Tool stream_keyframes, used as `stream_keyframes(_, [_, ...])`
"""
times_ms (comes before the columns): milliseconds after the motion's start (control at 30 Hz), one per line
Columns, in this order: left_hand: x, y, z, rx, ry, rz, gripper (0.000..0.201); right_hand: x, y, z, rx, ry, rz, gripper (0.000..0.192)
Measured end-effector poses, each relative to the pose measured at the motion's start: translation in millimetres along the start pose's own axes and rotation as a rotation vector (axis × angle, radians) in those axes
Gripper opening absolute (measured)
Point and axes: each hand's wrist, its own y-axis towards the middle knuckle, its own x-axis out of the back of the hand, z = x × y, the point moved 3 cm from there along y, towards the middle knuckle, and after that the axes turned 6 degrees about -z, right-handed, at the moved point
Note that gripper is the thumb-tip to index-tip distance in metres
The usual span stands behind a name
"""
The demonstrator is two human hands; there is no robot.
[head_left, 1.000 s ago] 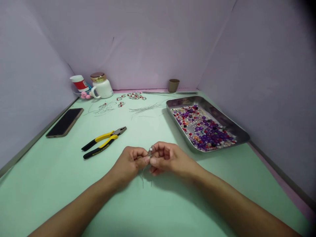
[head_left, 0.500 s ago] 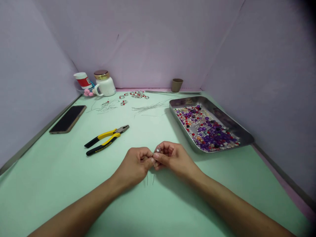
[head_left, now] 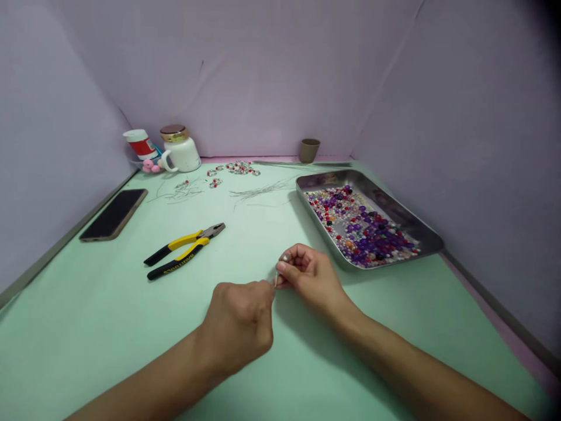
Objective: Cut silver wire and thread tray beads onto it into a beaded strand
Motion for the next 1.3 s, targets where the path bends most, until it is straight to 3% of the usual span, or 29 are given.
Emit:
stream_keyframes(200, [-10.9,-7.1,-21.1,-0.315,0.350,-0.027,0.016,-5.4,-7.2,-3.7,0.058,-0.005,-0.025,0.016])
stream_keyframes(333, [-18.2,-7.4,-25.0,-0.342,0.391,0.050,0.017,-7.0,-7.6,-6.3,0.085,-0.032,0.002,0.016])
stream_keyframes(433, [-11.6,-4.9,-21.5,-0.251,0.197,0.055,0.019,-4.2,-4.4,-5.6,0.084,-0.040,0.006,0.016])
stream_keyframes(500, [-0.3,0.2,-14.9,-0.114,0.029,-0.050,0.022,-3.0,-2.7,-4.0,0.089,-0.031,0.031,0.016])
stream_keyframes(600, [12.0,10.2,4.1,0.307,-0.240,-0.153,0.011,-3.4,-3.1,-2.0,0.086,-0.002,0.084,0.016])
stream_keyframes(700, [5.3,15.9,17.4,0.717,-0.693,0.017,0.013,-5.6,-5.5,-0.9,0.081,-0.007,0.130,0.017])
stream_keyframes(767, [-1.3,17.6,19.2,0.829,-0.940,0.129,0.015,-6.8,-7.0,-0.3,0.076,-0.017,0.150,0.017])
stream_keyframes(867, [-6.7,17.8,20.0,0.839,-1.090,0.223,0.014,-7.4,-8.2,-0.2,0.029,-0.038,0.169,0.018])
stream_keyframes(967, [-8.3,16.7,21.9,0.840,-1.077,0.297,0.011,-7.4,-8.0,-0.3,0.000,-0.070,0.182,0.021])
stream_keyframes(1133, [-2.8,18.9,22.7,0.778,-0.935,0.299,0.005,-7.4,-5.5,-1.1,0.005,-0.042,0.194,0.023])
stream_keyframes(1300, [-3.0,17.3,21.2,0.785,-0.854,0.249,0.003,-2.1,-1.5,2.8,0.022,0.016,0.093,0.021])
